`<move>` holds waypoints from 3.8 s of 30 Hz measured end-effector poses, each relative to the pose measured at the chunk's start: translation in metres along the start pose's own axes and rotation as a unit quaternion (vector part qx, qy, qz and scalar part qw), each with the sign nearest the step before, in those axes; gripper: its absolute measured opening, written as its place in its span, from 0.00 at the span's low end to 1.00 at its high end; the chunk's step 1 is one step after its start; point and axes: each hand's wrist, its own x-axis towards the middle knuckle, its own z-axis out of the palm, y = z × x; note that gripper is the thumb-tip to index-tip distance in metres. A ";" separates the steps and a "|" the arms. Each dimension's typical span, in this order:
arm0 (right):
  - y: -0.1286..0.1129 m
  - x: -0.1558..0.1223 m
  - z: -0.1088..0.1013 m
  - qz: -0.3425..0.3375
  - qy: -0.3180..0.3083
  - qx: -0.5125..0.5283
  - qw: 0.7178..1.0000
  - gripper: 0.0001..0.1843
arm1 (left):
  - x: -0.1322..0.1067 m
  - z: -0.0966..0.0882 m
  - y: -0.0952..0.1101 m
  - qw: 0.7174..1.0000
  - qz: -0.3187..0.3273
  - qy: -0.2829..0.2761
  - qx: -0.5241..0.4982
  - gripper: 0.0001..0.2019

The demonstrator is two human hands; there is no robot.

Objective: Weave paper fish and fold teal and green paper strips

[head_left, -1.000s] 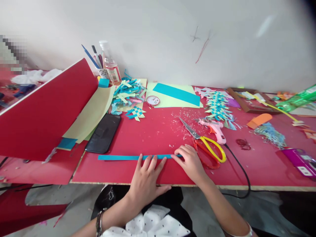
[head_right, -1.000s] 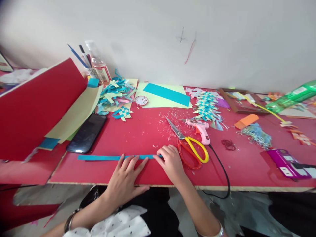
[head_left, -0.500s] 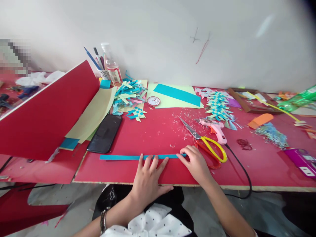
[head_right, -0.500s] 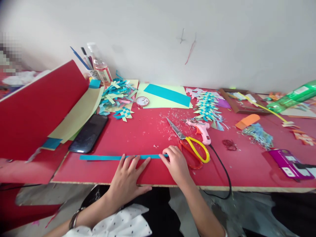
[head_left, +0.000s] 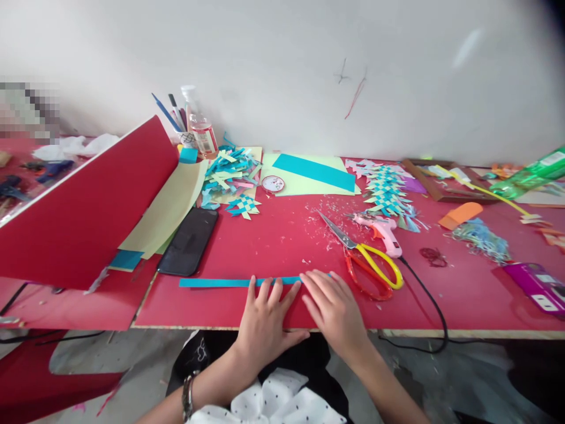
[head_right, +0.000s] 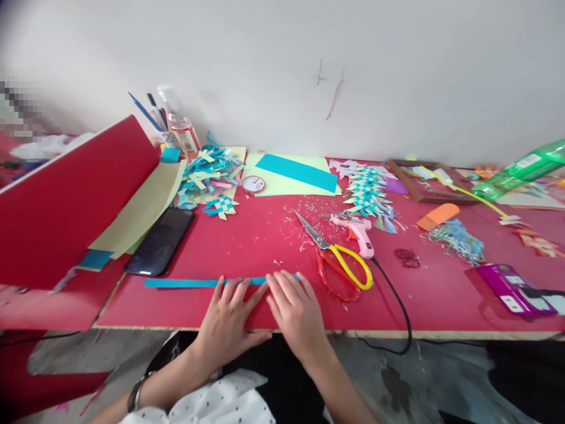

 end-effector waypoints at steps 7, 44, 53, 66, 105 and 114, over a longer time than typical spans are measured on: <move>-0.012 -0.009 0.005 0.024 -0.124 -0.024 0.992 0.33 | 0.000 -0.004 -0.003 1.000 -0.006 0.001 -0.024 0.35; -0.039 0.005 0.007 0.053 -0.099 -0.025 0.993 0.30 | -0.080 -0.034 -0.112 0.985 -0.074 0.023 0.152 0.32; -0.068 0.064 0.031 -0.018 -0.081 0.126 0.988 0.10 | -0.026 -0.039 -0.110 0.999 -0.054 -0.002 0.006 0.11; -0.060 0.080 0.016 -0.142 -0.023 0.070 0.987 0.07 | -0.003 -0.046 -0.107 0.993 0.090 -0.048 -0.063 0.14; -0.029 0.080 -0.032 -0.034 -0.249 0.348 0.903 0.08 | 0.007 -0.092 -0.102 0.904 -0.002 -0.241 -0.352 0.13; -0.037 0.084 -0.033 -0.038 -0.242 0.352 0.903 0.12 | 0.017 -0.081 -0.087 0.950 0.035 -0.162 -0.264 0.08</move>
